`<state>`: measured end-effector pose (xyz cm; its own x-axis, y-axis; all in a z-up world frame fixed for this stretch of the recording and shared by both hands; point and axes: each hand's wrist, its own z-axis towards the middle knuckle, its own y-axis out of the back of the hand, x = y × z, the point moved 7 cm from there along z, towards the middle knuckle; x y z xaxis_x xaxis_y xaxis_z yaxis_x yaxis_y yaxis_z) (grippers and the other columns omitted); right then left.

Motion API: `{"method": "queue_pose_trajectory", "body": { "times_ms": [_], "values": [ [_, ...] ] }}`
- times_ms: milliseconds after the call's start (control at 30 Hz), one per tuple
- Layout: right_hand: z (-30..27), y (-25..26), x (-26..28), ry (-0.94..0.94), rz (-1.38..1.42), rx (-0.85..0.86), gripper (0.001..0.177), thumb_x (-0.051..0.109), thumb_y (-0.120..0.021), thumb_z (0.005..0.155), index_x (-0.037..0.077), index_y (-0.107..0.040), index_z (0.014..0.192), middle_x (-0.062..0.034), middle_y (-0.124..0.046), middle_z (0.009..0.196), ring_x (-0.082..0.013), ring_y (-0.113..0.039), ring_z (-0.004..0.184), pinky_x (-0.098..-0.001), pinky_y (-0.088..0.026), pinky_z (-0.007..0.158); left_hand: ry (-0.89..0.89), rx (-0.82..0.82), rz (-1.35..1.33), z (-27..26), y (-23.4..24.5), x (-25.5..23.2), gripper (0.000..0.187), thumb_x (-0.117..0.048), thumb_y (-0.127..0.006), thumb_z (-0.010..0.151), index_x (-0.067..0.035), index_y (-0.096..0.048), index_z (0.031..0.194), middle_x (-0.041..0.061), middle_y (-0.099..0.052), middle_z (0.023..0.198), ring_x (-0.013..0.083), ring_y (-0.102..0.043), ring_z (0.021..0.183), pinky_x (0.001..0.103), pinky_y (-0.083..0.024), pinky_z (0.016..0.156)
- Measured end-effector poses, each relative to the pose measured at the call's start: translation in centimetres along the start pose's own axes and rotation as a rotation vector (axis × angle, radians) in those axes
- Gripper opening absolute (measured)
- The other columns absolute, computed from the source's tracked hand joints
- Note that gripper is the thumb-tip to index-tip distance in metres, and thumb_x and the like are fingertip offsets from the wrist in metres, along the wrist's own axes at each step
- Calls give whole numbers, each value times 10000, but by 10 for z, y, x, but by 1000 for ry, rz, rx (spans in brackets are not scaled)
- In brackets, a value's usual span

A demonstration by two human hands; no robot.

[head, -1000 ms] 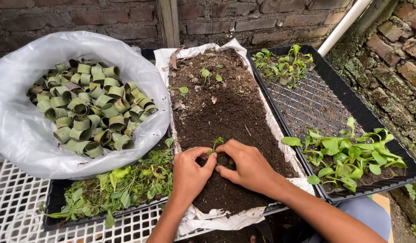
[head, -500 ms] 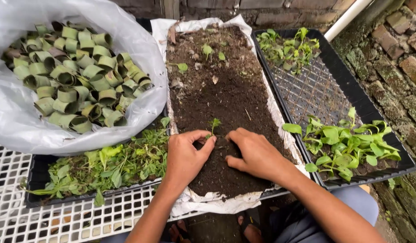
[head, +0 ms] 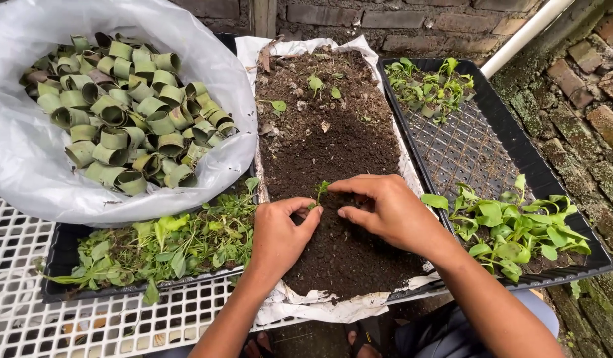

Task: Transplanting small green seedlings from a tray into a larger container filled with soil.

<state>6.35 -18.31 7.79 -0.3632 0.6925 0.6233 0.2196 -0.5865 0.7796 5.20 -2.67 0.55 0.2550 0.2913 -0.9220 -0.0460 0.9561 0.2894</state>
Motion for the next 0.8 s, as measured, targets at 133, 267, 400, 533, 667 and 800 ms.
{"method": "queue_pose_trajectory", "body": {
  "times_ms": [133, 267, 400, 533, 667, 800],
  "values": [
    [-18, 5, -1, 112, 18, -148, 357, 39, -728, 843, 45, -745, 1200, -174, -791, 1138, -397, -742, 1061, -502, -595, 904, -13, -1, 4, 3, -5, 11, 78, -58, -749, 805, -24, -813, 834, 120, -758, 654, 242, -752, 667, 304, -564, 570],
    [-37, -31, -9, 266, -184, -184, 352, 63, -620, 923, 34, -698, 1265, -153, -726, 1263, -358, -652, 1209, -481, -495, 1056, -23, 12, 95, 8, -8, 14, 143, -106, -747, 832, -38, -806, 943, 103, -789, 836, 211, -779, 728, 297, -618, 650],
    [-47, -68, -16, 364, -509, -130, 631, 43, -593, 845, -12, -489, 1465, -170, -515, 1522, -457, -447, 1362, -552, -381, 1163, -68, 2, 181, 7, -11, 16, 210, -150, -724, 866, -48, -798, 1033, 90, -807, 1032, 191, -807, 877, 311, -653, 834],
    [-45, -77, -23, 374, -580, -166, 586, 44, -562, 862, 16, -533, 1447, -133, -602, 1433, -425, -510, 1268, -565, -415, 1075, -76, 9, 188, 9, -11, 16, 177, -81, -743, 857, -68, -803, 1024, 92, -818, 997, 190, -805, 832, 312, -676, 790],
    [-49, -72, -27, 332, -515, -125, 609, 45, -567, 841, 39, -535, 1449, -123, -596, 1439, -425, -493, 1290, -550, -391, 1084, -109, 16, 192, 5, -12, 11, 173, -108, -737, 853, -66, -814, 1002, 69, -818, 947, 163, -778, 783, 307, -643, 758],
    [-50, -57, -34, 306, -435, -212, 561, 45, -602, 809, 74, -605, 1370, -195, -525, 1463, -413, -469, 1326, -580, -403, 1097, -117, 7, 177, 6, -11, 11, 169, -118, -743, 849, -67, -815, 994, 52, -809, 924, 150, -756, 765, 296, -621, 760]
  ]
}}
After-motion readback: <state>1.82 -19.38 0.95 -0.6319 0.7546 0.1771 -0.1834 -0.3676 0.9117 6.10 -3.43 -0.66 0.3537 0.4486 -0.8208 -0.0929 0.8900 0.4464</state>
